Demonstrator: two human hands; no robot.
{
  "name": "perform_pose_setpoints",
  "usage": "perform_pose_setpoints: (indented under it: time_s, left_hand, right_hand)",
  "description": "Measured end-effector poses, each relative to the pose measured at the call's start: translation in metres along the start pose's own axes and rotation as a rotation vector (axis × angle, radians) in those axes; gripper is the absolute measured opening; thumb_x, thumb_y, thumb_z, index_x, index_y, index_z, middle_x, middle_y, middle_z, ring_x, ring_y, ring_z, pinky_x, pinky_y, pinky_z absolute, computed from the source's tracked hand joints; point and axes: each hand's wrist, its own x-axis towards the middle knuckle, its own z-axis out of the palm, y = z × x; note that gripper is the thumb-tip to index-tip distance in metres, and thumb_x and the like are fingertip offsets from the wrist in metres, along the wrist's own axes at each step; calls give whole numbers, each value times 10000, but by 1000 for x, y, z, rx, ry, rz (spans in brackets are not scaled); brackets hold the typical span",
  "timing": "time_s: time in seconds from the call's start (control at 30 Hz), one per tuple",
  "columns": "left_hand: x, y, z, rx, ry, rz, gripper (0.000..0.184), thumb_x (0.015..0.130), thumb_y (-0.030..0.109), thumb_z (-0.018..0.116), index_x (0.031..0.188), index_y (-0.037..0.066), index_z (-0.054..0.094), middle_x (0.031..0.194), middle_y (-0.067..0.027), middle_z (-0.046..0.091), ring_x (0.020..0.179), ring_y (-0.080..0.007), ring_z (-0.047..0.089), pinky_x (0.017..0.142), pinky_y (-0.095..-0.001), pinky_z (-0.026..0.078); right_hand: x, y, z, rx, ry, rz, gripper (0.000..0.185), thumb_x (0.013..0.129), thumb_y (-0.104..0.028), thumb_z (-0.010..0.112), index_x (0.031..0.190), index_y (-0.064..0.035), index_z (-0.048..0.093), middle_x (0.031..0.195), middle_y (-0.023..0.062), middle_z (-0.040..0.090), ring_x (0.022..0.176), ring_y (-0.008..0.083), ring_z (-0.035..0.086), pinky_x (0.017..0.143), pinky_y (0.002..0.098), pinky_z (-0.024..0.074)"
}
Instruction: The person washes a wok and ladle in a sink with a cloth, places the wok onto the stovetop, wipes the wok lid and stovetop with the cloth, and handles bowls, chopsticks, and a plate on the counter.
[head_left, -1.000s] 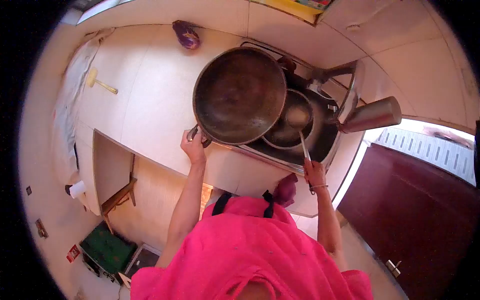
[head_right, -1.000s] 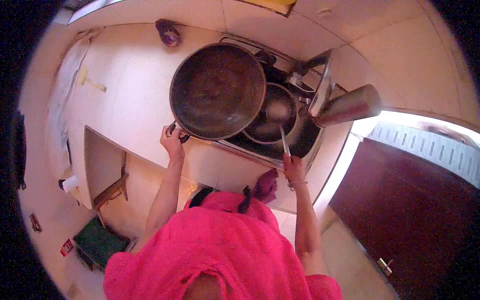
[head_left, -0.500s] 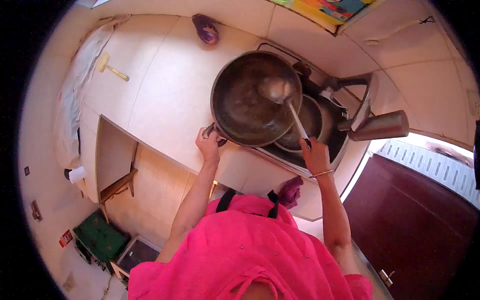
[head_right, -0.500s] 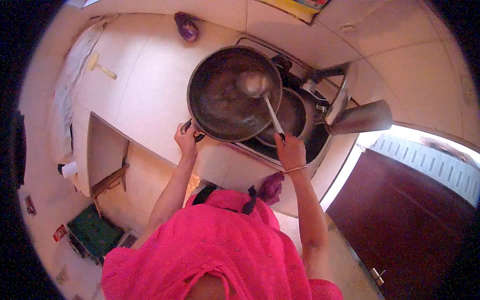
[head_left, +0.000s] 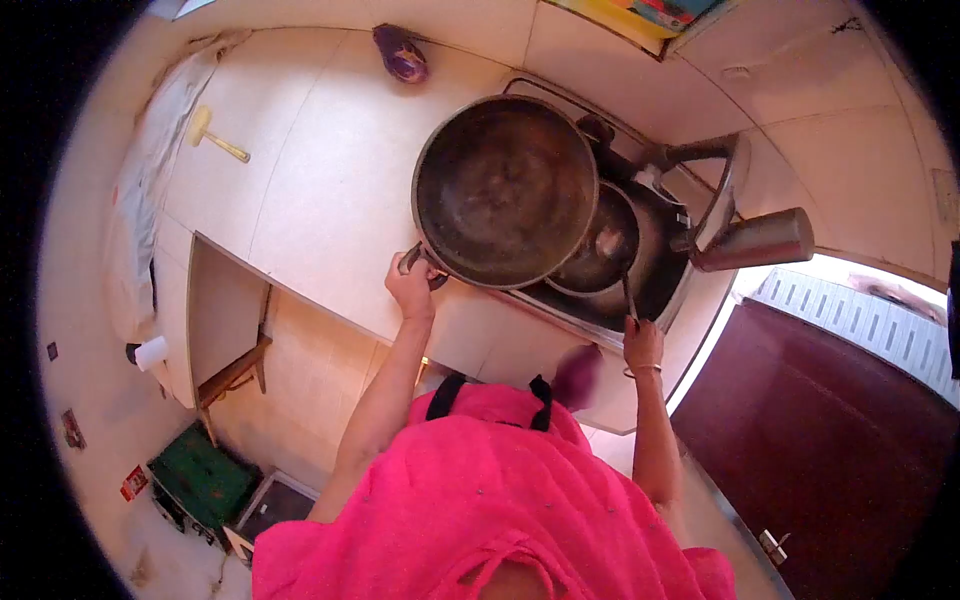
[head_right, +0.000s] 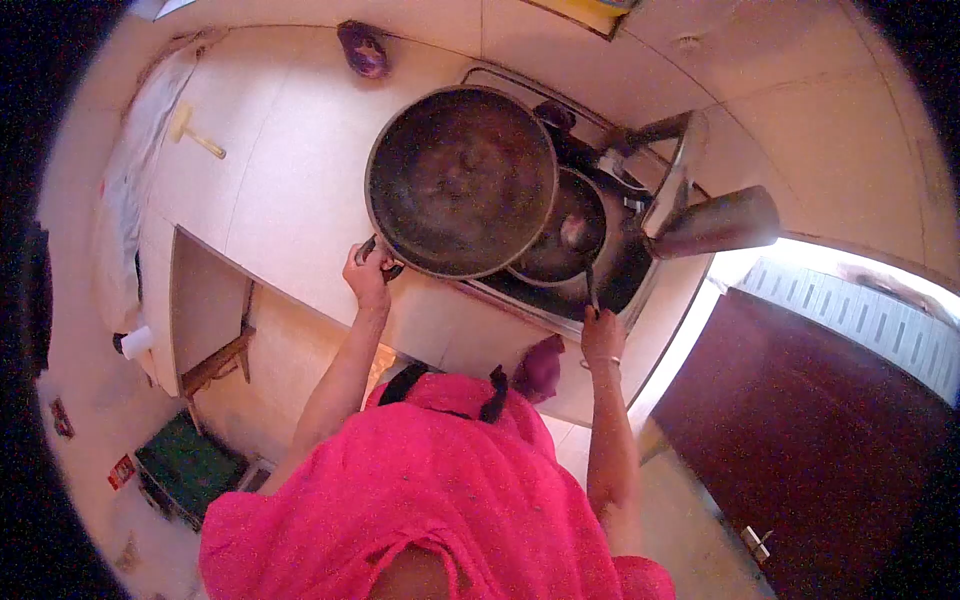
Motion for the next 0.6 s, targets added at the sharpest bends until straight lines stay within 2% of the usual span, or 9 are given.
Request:
perform_pose_setpoints:
  time_s: [0.1,0.13,0.23,0.27,0.33,0.43,0.53,0.6]
  left_hand:
    - [1,-8,-4,8,-3,30,93,742,-57,545,727,14,487,615,-31,516,536,-94,477,515,-225,403]
    - [1,-11,-5,22,-2,49,92,741,-60,543,728,13,488,614,-32,516,536,-95,478,519,-224,404]
    - [0,-5,0,-10,24,43,87,733,-69,537,737,7,494,617,-35,520,541,-97,485,525,-220,404]
    - [0,-2,1,17,25,48,87,731,-71,536,740,6,494,619,-36,522,543,-97,488,526,-218,405]
    - [3,0,0,70,28,58,89,729,-74,534,745,3,493,623,-38,525,549,-96,495,528,-216,405]
    - [2,2,-4,65,-12,68,93,720,-81,529,744,1,493,628,-41,530,549,-99,499,528,-216,406]
    - [2,2,0,72,24,97,100,709,-83,524,737,6,491,622,-41,525,537,-100,489,522,-216,400]
    - [3,6,1,60,27,78,99,709,-78,525,739,9,489,618,-38,519,528,-99,481,515,-217,396]
  right_hand:
    - [21,25,54,71,115,-63,378,856,-308,514,745,35,628,776,260,601,764,443,571,678,502,445]
    - [34,43,77,66,28,-78,412,862,-366,512,751,12,631,787,243,607,772,434,584,682,500,463]
    - [44,40,97,-30,82,-175,424,863,-352,519,703,26,625,693,216,601,690,402,600,642,472,473]
    - [46,40,97,145,-6,-75,425,867,-351,522,680,18,618,650,184,589,603,340,575,563,429,448]
    - [43,23,74,496,-182,125,434,875,-349,529,633,2,605,565,118,565,427,217,526,403,343,398]
    - [35,28,63,859,-264,211,443,886,-384,529,651,-15,595,527,27,501,352,106,423,336,268,322]
    - [17,22,24,957,-348,278,424,888,-374,532,689,-5,591,516,2,481,363,86,412,337,240,308]
    - [3,13,-2,921,-310,192,422,894,-367,523,692,-2,585,510,5,476,367,82,415,336,236,304]
